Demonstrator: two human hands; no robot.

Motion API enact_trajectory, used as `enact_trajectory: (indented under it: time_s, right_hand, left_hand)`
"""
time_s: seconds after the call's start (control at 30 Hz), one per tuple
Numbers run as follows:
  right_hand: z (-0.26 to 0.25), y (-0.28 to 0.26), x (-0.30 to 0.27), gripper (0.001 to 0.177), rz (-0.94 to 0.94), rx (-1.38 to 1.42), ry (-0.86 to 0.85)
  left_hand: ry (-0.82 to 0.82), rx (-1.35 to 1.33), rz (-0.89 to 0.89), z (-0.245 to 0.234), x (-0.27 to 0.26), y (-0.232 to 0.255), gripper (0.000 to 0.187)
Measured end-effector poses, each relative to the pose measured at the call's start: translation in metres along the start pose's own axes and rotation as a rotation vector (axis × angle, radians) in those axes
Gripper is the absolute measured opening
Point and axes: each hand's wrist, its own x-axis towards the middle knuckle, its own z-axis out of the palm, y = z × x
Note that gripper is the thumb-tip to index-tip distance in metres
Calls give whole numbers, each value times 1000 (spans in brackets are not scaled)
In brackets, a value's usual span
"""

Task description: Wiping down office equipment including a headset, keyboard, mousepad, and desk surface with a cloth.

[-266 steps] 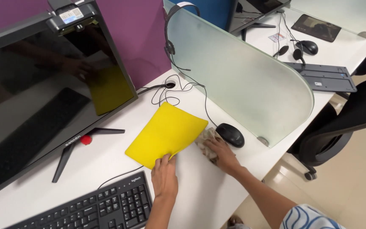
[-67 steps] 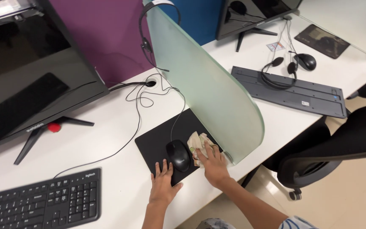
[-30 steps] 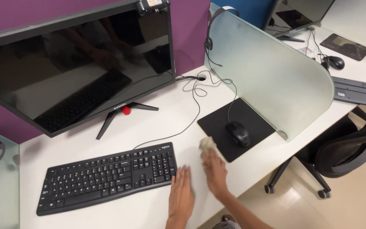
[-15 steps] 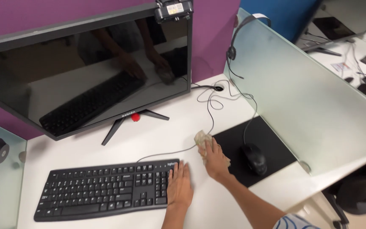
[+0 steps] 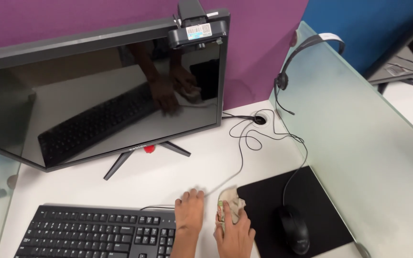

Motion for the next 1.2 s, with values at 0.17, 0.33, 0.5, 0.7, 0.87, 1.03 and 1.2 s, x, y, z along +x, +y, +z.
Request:
enact_trajectory:
  time_s: [0.17,0.33,0.5,0.7,0.87,1.03,1.2]
  right_hand:
    - [26,-2,43,81,-38,-92,135]
    - [11,-17,127,78,-253,-147,266]
    - [10,-33,151,74,-403,-228,82]
    - [58,-17,131,54,-989,-129,143]
    - [21,-77,172,63,-923,21,31]
    - [28,-110,191,75,-960,-158,-195]
    - [18,-86,164,77,-932,-240,-328]
  left_hand:
    - [272,-407,-231,-37,15,-5,21]
    - [406,-637,-369,-45,28,-10,25]
    - [479,-678,-306,-16,39,-22,35]
    - [485,-595,-209,-6,34,-29,38]
    - [570,-583,-316,-16,31,-43,55]
    - [562,-553,-377,11,25,-57,58]
    - [491,-446,-310,32,8,-52,56]
